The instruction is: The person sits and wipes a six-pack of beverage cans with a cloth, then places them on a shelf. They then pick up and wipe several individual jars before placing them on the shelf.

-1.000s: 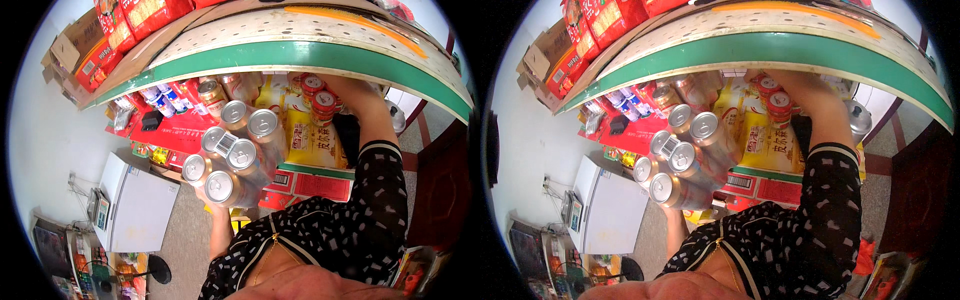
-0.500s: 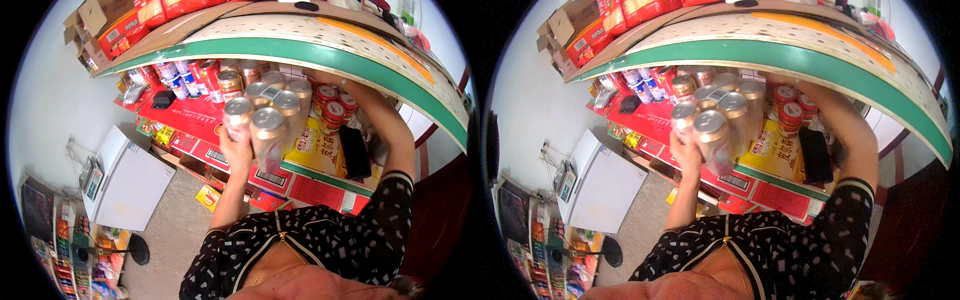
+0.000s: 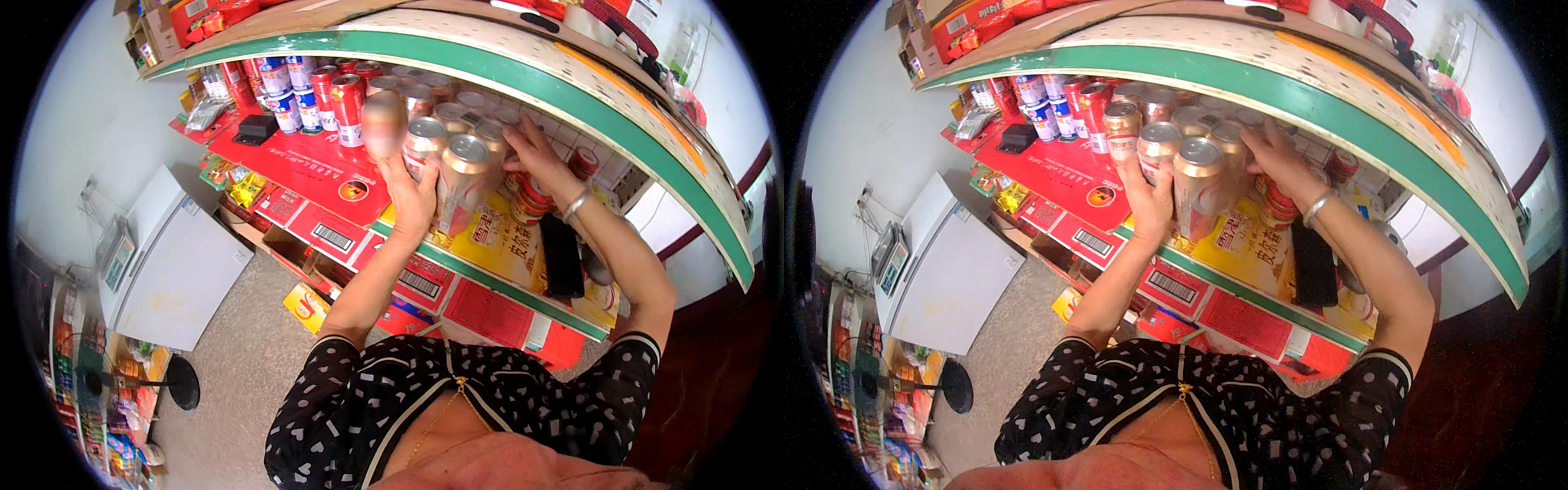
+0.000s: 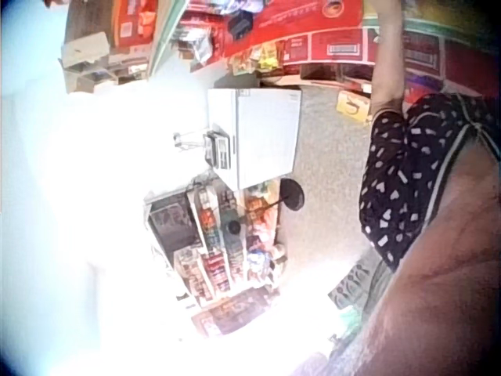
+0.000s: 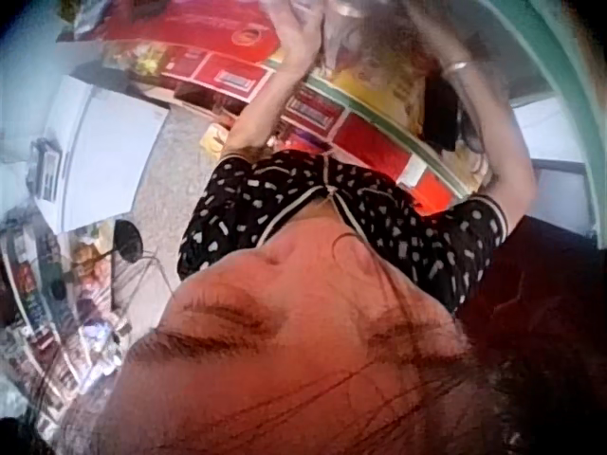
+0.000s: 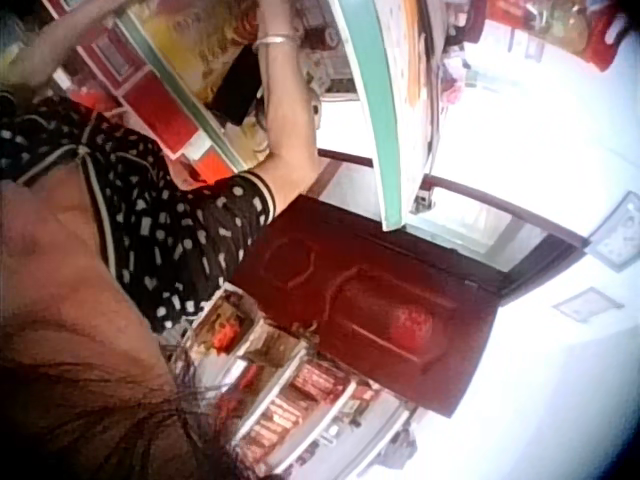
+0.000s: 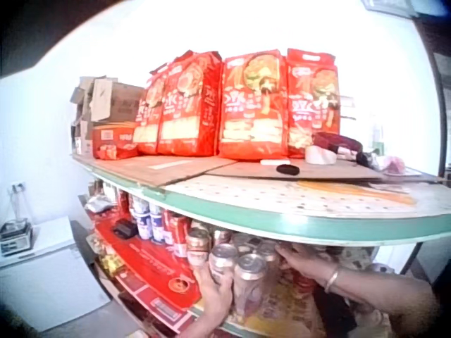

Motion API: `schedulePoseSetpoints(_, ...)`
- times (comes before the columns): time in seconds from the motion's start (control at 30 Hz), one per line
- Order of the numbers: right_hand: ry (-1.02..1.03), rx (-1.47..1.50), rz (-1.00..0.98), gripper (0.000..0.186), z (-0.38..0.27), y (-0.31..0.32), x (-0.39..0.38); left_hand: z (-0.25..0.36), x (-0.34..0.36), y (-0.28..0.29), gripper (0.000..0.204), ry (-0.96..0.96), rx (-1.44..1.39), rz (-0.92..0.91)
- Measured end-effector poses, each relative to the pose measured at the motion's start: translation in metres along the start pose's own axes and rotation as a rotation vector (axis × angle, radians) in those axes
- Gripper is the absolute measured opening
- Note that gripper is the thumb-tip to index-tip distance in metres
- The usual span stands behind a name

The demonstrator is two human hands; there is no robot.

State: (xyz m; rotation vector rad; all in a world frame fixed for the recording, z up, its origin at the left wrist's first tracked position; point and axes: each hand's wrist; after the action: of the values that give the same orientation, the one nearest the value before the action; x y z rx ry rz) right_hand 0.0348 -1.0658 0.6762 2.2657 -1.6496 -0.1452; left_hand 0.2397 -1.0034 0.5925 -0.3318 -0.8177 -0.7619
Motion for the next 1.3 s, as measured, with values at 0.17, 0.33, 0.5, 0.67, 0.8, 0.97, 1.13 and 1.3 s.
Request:
schedulePoseSetpoints(0.17, 0.024, -0.031, -0.055, 0.08, -0.007, 0.003, 0.016, -0.009, 0.0, -0.007, 0.059, 0.017, 0.031, -0.079)
schedulePoseSetpoints(0.33, 0.043, -0.086, -0.066, 0.08, 0.007, 0.021, 0.043, -0.01, 0.002, -0.016, 0.075, 0.023, 0.056, -0.145)
schedulePoseSetpoints(0.5, 0.276, -0.814, -0.009, 0.057, 0.005, 0.081, 0.061, 0.028, -0.013, 0.009, 0.103, -0.254, 0.11, -0.326)
schedulePoseSetpoints(0.67, 0.315, -1.088, -0.175, 0.057, 0.04, 0.083, 0.083, 0.02, -0.02, -0.009, 0.109, -0.256, 0.314, -0.377)
schedulePoseSetpoints(0.8, 0.07, -0.969, -0.277, 0.06, 0.059, 0.072, 0.105, 0.023, -0.021, -0.01, 0.107, -0.245, 0.282, -0.38)
schedulePoseSetpoints(0.97, 0.172, -0.955, -0.357, 0.059, 0.038, 0.054, 0.102, 0.021, -0.018, -0.003, 0.107, -0.21, 0.34, -0.365)
schedulePoseSetpoints(1.13, 0.269, -0.853, -0.417, 0.061, 0.065, 0.077, 0.118, 0.021, -0.02, -0.019, 0.106, -0.224, 0.333, -0.344)
schedulePoseSetpoints(1.3, 0.141, -1.022, -0.3, 0.061, 0.06, 0.078, 0.109, 0.014, -0.019, -0.035, 0.107, -0.262, 0.356, -0.303)
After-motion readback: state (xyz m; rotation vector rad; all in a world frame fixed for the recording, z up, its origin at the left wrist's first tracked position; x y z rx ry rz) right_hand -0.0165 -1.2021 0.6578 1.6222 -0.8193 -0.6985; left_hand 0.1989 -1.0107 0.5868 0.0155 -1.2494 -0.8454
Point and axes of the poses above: each hand's wrist, its own x-axis towards the middle knuckle, its own y-axis out of the back of the hand, z = x × y, and after that the axes turned 1 degree about -z, right-handed
